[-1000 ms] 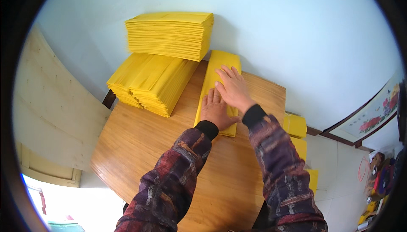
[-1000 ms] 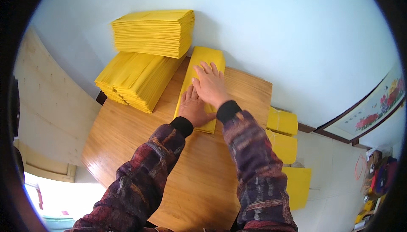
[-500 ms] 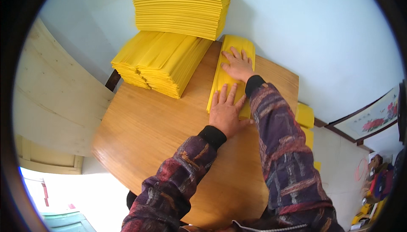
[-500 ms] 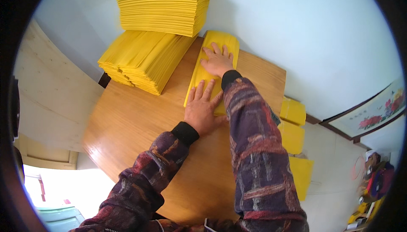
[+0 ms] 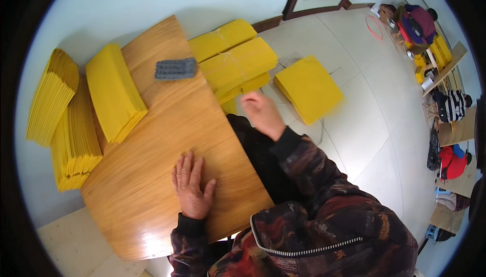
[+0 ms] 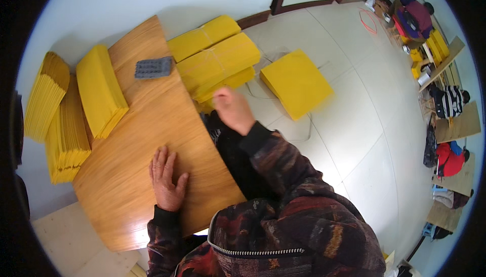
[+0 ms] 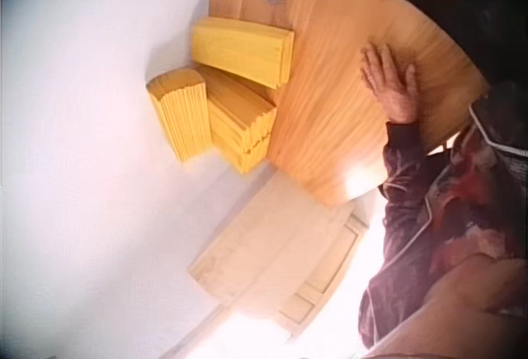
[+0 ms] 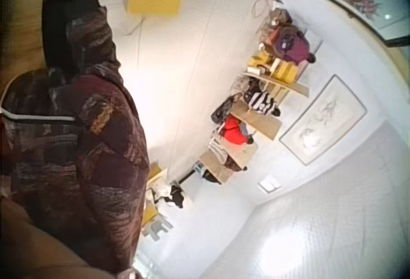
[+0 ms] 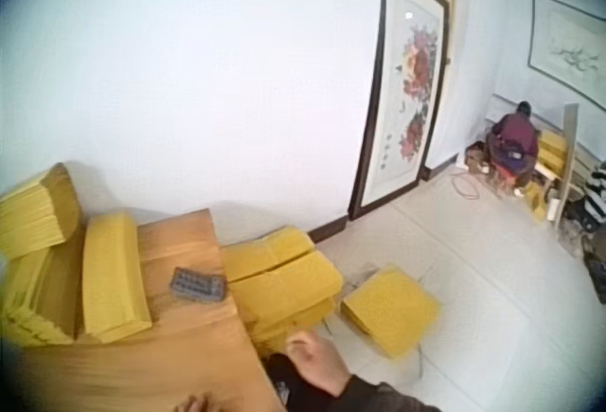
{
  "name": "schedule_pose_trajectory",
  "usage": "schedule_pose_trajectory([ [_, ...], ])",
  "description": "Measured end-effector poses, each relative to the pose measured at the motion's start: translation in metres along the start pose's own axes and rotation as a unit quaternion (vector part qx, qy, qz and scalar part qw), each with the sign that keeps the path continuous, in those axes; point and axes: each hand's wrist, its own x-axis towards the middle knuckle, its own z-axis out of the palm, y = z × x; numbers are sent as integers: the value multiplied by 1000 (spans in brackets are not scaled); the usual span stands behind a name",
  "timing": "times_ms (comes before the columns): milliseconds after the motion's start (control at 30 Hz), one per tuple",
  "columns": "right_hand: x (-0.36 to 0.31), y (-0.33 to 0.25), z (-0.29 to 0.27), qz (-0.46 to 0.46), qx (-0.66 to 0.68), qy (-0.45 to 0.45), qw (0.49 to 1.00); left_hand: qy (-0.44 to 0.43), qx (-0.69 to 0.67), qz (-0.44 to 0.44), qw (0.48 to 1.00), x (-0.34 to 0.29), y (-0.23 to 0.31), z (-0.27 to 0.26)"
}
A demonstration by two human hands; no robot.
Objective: The person folds yellow paper sheets by hand on a wooden table, aligning edges and pressing creases. The person stacks folded sheets into a pile and occasionally picks up new sheets from the floor to continue folding.
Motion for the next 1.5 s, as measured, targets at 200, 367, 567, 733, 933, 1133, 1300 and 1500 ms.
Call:
schedule_pose_trajectory([
  [200, -43, 180, -86, 143, -207, 29, 967, -32, 18, -26, 999, 42, 27, 17],
  [367, -79, 284, -99, 342, -282, -1, 896, -36, 119, -49, 991, 53, 39, 27],
  [567, -48, 328, -127, 398, -346, 20, 850, -48, 140, -36, 988, 53, 36, 24],
  [733, 1, 342, -139, 358, -453, 0, 817, -61, 151, -39, 986, 53, 33, 25],
  [933, 28, 347, -137, 358, -561, -28, 746, -76, 147, -56, 985, 48, 31, 24],
  [1133, 27, 360, -138, 318, -575, -18, 754, -64, 147, -42, 986, 50, 31, 26],
  [1300, 24, 366, -143, 311, -567, -11, 763, -67, 153, -43, 985, 50, 32, 26],
  [1500, 28, 373, -136, 292, -606, -23, 739, -66, 154, -48, 985, 50, 32, 25],
])
